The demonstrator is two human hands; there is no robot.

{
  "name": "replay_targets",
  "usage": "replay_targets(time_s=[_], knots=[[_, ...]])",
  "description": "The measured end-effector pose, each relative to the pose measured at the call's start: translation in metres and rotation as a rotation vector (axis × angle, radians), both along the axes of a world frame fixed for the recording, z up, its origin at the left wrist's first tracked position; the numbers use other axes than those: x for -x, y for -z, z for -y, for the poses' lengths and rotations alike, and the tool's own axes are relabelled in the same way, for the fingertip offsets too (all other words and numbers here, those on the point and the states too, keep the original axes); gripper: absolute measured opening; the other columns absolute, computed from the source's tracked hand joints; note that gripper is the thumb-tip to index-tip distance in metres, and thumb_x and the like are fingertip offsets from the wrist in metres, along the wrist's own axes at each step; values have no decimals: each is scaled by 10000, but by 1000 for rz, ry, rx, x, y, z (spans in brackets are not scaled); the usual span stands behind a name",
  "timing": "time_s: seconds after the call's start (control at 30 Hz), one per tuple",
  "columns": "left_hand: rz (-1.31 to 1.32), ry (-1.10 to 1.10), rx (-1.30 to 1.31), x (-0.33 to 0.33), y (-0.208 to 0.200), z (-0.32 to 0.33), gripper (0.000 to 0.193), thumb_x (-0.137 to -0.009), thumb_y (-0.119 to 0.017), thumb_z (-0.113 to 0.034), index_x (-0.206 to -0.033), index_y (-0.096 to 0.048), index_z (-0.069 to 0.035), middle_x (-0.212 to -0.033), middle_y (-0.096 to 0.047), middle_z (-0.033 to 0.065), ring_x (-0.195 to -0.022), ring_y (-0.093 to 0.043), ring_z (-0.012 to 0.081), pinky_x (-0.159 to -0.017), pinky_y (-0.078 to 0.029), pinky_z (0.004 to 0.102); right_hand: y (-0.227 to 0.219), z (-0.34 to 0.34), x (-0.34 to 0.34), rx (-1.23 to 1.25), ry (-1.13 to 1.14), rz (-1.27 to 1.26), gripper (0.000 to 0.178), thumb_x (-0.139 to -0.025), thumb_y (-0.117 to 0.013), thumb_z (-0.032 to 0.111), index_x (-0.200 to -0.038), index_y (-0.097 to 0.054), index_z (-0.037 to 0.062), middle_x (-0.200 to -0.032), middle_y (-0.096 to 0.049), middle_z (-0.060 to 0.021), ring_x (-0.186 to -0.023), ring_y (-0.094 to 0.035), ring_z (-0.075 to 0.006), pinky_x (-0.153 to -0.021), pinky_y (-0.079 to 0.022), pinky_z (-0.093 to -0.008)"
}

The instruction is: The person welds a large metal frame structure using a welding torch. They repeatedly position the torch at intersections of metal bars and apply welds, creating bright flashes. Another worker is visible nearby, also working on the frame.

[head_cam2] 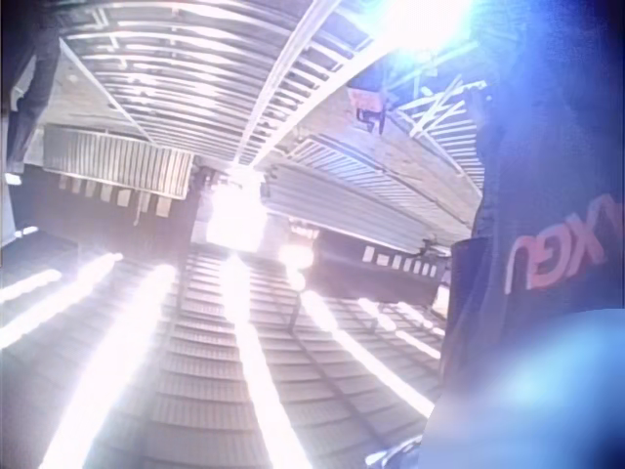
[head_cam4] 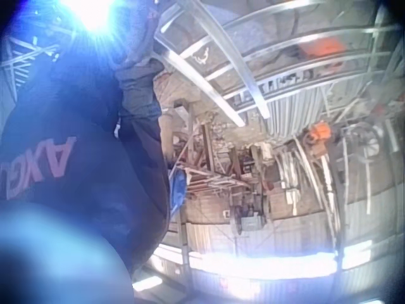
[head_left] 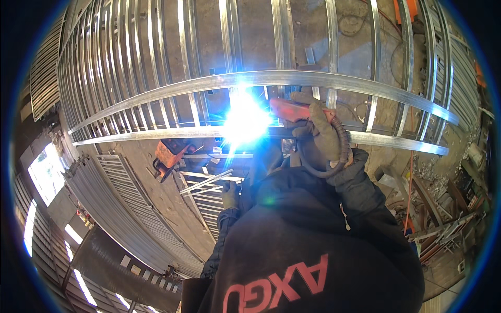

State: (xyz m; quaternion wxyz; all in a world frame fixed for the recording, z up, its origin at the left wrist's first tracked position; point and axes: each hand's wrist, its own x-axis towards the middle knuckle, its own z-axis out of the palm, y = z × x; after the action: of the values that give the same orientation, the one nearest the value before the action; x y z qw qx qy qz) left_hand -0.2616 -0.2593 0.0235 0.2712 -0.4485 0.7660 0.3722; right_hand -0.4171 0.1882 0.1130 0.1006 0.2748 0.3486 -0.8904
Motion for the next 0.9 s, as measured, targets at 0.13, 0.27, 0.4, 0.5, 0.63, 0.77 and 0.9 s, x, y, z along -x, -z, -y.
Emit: replay_targets(time_s=[0.13, 0.27, 0.4, 0.5, 0.63, 0.77, 0.9], knots=[[-15, -78, -67, 0, 5, 4, 534, -1079, -702, -311, -1487, -629, 25, -1044, -738, 85, -910, -718, 172, -781, -573, 330, -4, -4, 5, 6, -29, -32, 601, -1172, -546, 471, -1536, -570, -6, -1378, -723, -204, -1003, -775, -207, -772, -652, -279], [17, -49, -21, 11, -3, -5, 490, -1090, -690, -274, -1482, -635, 14, -1026, -724, 49, -862, -697, 151, -741, -554, 308, -9, -6, 8, 3, -46, -47, 606, -1168, -558, 477, -1543, -569, 1, -1336, -737, -192, -898, -783, -197, -719, -650, -287], [-5, -36, -83, 4, -3, 4, 375, -1077, -685, -292, -1298, -681, 11, -1002, -710, 31, -835, -695, 163, -730, -548, 315, -14, -9, 9, -7, -42, -51, 611, -1163, -570, 482, -1550, -567, 9, -1294, -751, -180, -792, -791, -187, -667, -648, -294], [54, 55, -5, 11, -8, 0, 313, -1050, -671, -294, -1122, -700, 8, -883, -727, 67, -775, -689, 156, -742, -552, 327, -14, -12, 7, -3, 32, -57, 646, -1155, -569, 513, -1553, -559, 4, -1312, -743, -183, -815, -798, -177, -659, -658, -290], [-3, 24, -19, 3, -9, 0, 309, -1055, -656, -288, -1112, -698, 13, -859, -725, 64, -770, -690, 155, -739, -552, 324, -15, -13, 9, -56, 78, -50, 700, -1142, -556, 567, -1563, -549, 7, -1438, -687, -199, -894, -802, -185, -647, -657, -283], [-17, -6, -3, -7, -2, 5, 323, -1064, -662, -295, -1133, -703, 18, -855, -723, 56, -767, -686, 155, -719, -550, 325, -11, -13, 2, -163, 60, -74, 692, -1156, -536, 555, -1566, -548, -3, -1432, -701, -204, -882, -796, -184, -638, -603, -226], [27, -4, -9, -11, 7, 28, 353, -1076, -664, -313, -1138, -712, 31, -867, -725, 54, -764, -674, 153, -700, -540, 327, -9, -5, -14, -175, 107, -63, 793, -1138, -512, 633, -1570, -544, -31, -1322, -770, -170, -771, -756, -126, -610, -542, -191]])
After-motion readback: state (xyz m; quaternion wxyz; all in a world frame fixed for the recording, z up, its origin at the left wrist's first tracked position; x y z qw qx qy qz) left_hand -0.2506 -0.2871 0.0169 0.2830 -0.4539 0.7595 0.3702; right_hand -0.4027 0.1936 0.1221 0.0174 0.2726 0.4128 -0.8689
